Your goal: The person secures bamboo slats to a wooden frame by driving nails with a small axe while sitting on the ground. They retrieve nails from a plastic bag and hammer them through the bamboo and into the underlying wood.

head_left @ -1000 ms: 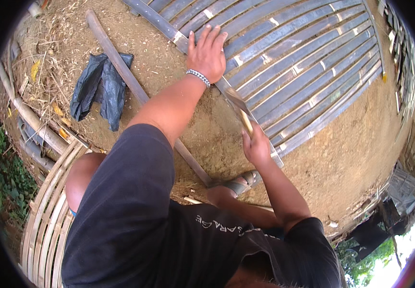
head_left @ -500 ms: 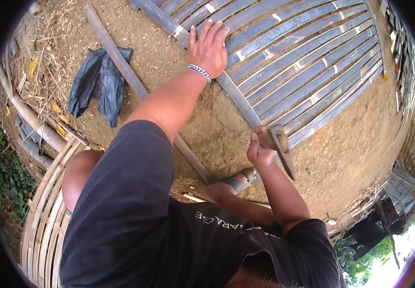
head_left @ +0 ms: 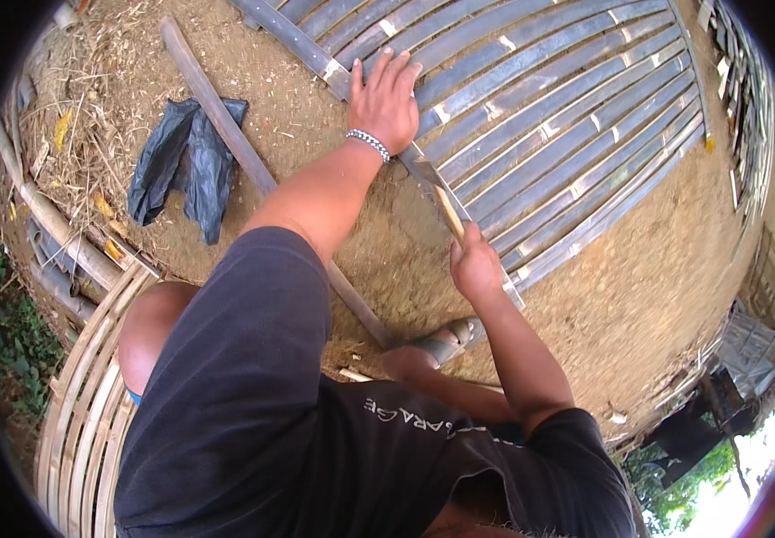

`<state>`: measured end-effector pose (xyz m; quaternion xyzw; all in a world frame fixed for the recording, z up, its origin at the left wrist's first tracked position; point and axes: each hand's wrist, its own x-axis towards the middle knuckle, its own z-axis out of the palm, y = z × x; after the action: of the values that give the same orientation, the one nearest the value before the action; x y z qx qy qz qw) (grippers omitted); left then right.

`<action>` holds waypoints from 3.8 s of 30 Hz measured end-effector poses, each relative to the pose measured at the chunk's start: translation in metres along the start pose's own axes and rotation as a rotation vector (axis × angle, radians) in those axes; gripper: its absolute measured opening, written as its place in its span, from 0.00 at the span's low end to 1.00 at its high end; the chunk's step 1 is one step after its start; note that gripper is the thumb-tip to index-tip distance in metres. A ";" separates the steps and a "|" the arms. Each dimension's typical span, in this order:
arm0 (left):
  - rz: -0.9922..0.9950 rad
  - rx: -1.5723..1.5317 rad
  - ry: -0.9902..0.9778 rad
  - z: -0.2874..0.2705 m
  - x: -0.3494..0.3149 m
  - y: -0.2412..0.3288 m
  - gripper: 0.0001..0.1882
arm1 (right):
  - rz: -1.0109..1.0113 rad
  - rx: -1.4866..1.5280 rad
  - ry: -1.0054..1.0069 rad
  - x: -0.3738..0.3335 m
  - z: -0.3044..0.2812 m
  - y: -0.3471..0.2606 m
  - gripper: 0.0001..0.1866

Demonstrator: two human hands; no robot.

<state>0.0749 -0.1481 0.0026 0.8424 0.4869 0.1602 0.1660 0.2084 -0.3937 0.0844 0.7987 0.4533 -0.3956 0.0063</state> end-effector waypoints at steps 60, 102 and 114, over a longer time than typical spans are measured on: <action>-0.914 -0.098 0.131 -0.159 -0.163 -0.289 0.14 | 0.185 0.500 0.068 -0.067 0.033 -0.050 0.11; -0.099 -0.379 0.024 -0.199 -0.106 -0.141 0.10 | 0.473 1.535 0.035 -0.042 0.042 -0.062 0.10; 0.587 -0.319 -0.438 -0.084 0.039 0.035 0.12 | 0.465 1.605 0.116 -0.046 0.054 -0.057 0.12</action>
<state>0.0843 -0.1201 0.0973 0.9236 0.1477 0.0911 0.3419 0.1204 -0.4128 0.0966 0.6529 -0.1427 -0.5451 -0.5061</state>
